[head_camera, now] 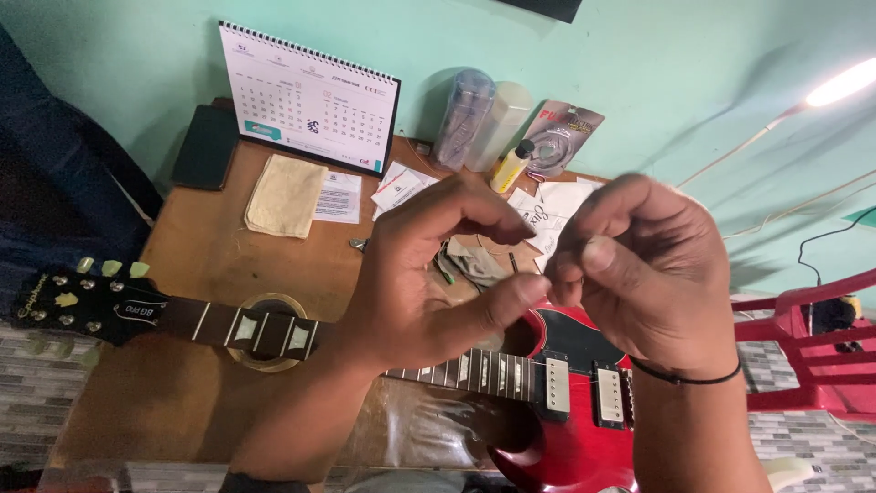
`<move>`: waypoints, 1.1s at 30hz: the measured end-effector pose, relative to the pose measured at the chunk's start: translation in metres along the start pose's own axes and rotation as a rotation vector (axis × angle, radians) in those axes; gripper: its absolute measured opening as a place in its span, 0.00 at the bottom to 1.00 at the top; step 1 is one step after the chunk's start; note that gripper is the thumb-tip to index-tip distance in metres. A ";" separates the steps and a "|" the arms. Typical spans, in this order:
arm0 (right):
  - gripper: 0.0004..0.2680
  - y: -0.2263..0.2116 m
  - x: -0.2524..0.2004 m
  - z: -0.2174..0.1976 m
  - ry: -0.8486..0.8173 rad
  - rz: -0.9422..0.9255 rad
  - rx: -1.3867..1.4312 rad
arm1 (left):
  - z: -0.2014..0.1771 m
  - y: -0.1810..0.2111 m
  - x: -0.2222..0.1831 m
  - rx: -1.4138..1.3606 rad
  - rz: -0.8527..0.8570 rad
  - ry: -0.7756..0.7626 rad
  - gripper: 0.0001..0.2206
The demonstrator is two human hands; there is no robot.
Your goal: Replacing a string on an electric guitar, including threading, cutting, cleaning, and winding.
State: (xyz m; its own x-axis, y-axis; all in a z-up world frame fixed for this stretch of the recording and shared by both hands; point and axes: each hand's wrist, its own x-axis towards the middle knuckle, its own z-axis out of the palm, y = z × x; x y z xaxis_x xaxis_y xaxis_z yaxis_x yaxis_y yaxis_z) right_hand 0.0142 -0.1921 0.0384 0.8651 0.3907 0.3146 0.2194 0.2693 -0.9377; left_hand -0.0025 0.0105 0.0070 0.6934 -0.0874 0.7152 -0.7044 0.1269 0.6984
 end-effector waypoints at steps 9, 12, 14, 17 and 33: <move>0.13 0.009 0.010 0.009 -0.098 0.114 0.125 | -0.005 -0.009 -0.011 -0.122 -0.055 0.040 0.09; 0.12 0.013 0.010 0.013 -0.108 0.143 0.138 | -0.006 -0.012 -0.010 -0.166 -0.014 0.055 0.06; 0.11 0.014 0.013 0.019 -0.131 0.149 0.167 | -0.007 -0.008 -0.007 -0.259 0.007 0.042 0.05; 0.09 0.021 0.013 0.020 -0.159 0.200 0.297 | -0.011 -0.004 -0.006 -0.380 0.021 0.000 0.04; 0.12 0.035 0.039 0.077 -0.387 0.568 0.388 | -0.112 0.016 -0.053 -0.016 -0.039 0.522 0.09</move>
State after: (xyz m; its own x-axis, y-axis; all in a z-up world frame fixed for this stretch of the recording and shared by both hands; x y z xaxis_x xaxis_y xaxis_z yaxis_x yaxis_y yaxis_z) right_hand 0.0205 -0.1000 0.0292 0.5631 0.8201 -0.1012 -0.4439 0.1969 -0.8742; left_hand -0.0336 0.1274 -0.0223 0.7051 0.4112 0.5777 -0.6772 0.1485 0.7207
